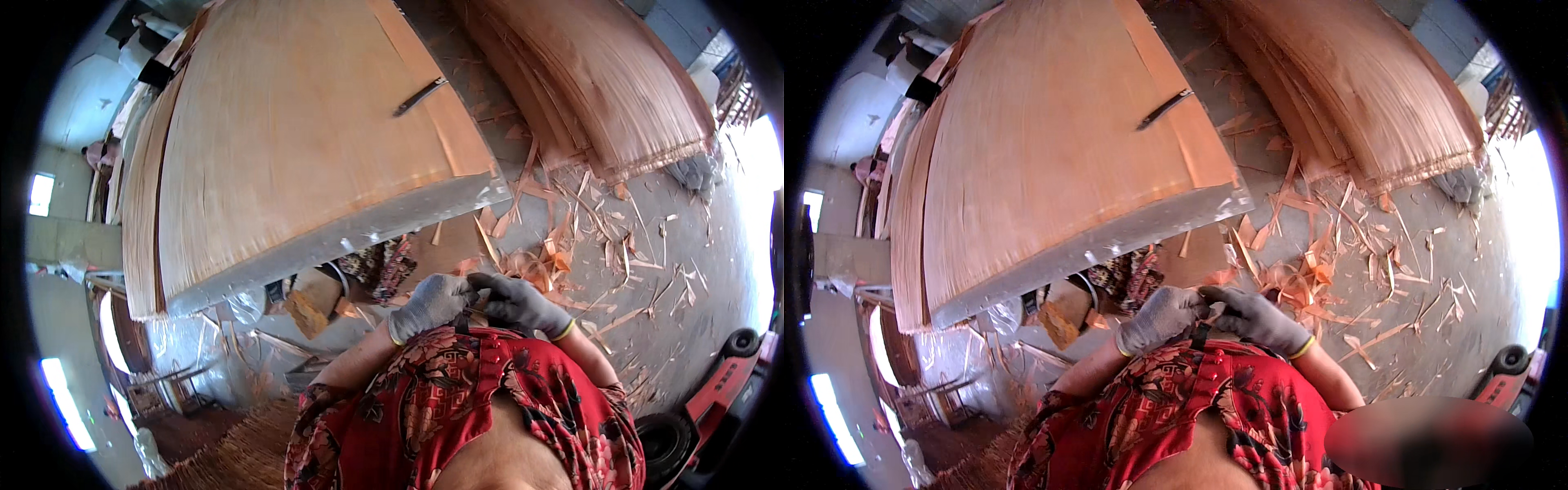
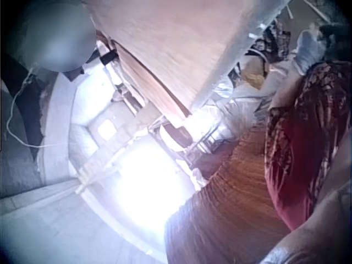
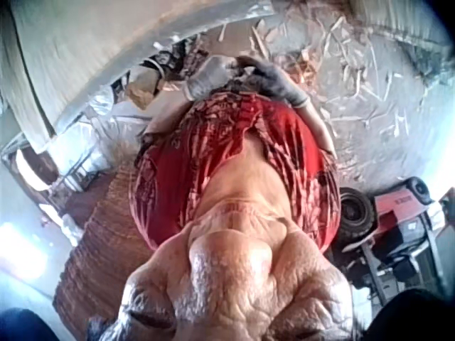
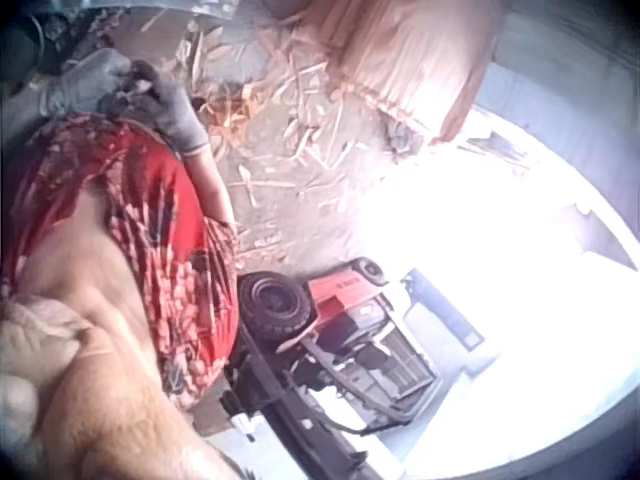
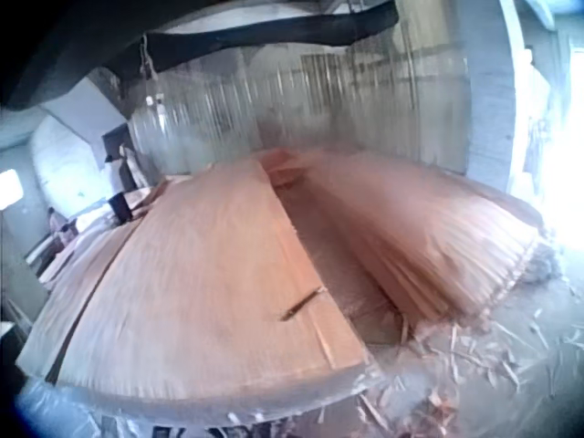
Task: The person uses a utility knife to cut a large sheet of light-colored material on a workbench. They trim the edges, peel away excess strips, and stack the cut pieces. A forklift and other workers are visible in the background.
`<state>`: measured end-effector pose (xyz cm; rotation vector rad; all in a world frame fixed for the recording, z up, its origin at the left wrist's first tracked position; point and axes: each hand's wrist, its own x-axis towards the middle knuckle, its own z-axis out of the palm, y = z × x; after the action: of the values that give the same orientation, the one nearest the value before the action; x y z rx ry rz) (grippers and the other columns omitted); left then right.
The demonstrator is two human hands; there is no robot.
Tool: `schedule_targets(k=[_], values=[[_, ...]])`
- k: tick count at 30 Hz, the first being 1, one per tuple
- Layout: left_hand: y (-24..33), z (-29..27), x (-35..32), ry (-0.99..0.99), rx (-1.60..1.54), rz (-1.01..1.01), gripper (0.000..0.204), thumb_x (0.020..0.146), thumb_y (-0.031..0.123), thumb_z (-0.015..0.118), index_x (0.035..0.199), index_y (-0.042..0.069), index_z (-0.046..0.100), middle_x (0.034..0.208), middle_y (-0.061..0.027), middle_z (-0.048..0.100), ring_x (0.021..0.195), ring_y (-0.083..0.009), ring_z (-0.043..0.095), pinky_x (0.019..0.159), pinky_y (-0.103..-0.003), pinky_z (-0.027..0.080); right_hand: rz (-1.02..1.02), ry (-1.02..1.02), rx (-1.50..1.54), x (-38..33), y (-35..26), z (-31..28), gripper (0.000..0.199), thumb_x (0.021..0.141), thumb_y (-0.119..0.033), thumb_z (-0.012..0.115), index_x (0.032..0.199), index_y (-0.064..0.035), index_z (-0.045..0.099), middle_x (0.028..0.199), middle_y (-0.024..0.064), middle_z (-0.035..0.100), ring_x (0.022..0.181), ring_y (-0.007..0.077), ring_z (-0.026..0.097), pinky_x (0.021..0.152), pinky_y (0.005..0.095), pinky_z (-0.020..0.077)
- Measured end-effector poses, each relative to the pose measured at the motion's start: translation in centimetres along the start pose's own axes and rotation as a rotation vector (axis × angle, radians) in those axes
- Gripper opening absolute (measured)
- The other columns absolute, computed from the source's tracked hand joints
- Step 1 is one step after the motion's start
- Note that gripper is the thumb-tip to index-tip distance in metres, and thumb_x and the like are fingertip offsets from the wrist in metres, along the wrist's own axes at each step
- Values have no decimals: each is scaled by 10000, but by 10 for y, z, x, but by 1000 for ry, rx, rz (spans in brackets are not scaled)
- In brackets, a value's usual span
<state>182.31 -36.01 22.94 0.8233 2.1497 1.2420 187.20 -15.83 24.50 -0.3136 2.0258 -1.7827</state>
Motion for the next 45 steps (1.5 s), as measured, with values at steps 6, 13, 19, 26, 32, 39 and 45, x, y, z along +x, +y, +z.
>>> schedule_targets(k=[6,13,19,26,32,39,45], values=[[27,43,58,-118,-226,-455,213,868,179,515,793,-1,600,581,-32,548,519,-95,530,465,-252,397,216,-159,108,-7,29,-79,189,851,-125,534,983,1,583,861,111,616,818,159,576,748,296,449],[49,41,92,237,338,-279,317,777,371,567,826,67,641,713,-177,580,646,-333,586,574,-381,458,-23,-242,-449,35,40,-131,165,830,-206,531,880,-66,604,765,116,613,673,232,607,634,336,471],[32,22,134,459,228,-305,240,725,296,604,713,59,636,639,-174,577,582,-320,581,520,-390,443,-67,1,-514,56,40,-193,131,792,-155,522,756,-59,603,704,145,597,661,320,593,571,384,453],[38,31,169,591,-641,-425,308,861,266,537,940,-29,576,616,-51,569,560,-98,536,548,-250,434,199,-99,-76,113,30,-212,160,867,-128,503,799,-1,573,605,41,538,536,121,521,505,265,411],[54,27,221,670,-229,-583,665,698,294,700,1245,29,430,631,-95,603,574,-162,595,550,-296,458,143,-321,332,170,56,-239,98,855,-97,534,862,-11,580,679,-32,522,604,39,469,522,196,375],[39,93,269,1174,-880,-290,186,787,80,596,958,6,602,674,45,534,598,-71,502,510,-234,416,-93,-408,187,165,24,-254,156,766,-7,569,916,-11,613,1002,80,567,948,163,529,826,281,427],[58,83,275,1107,-1000,-506,176,815,224,624,780,53,647,549,38,500,478,-41,442,430,-205,346,130,-451,295,169,41,-260,73,800,-49,547,854,-27,590,918,11,523,822,104,507,760,237,416]])
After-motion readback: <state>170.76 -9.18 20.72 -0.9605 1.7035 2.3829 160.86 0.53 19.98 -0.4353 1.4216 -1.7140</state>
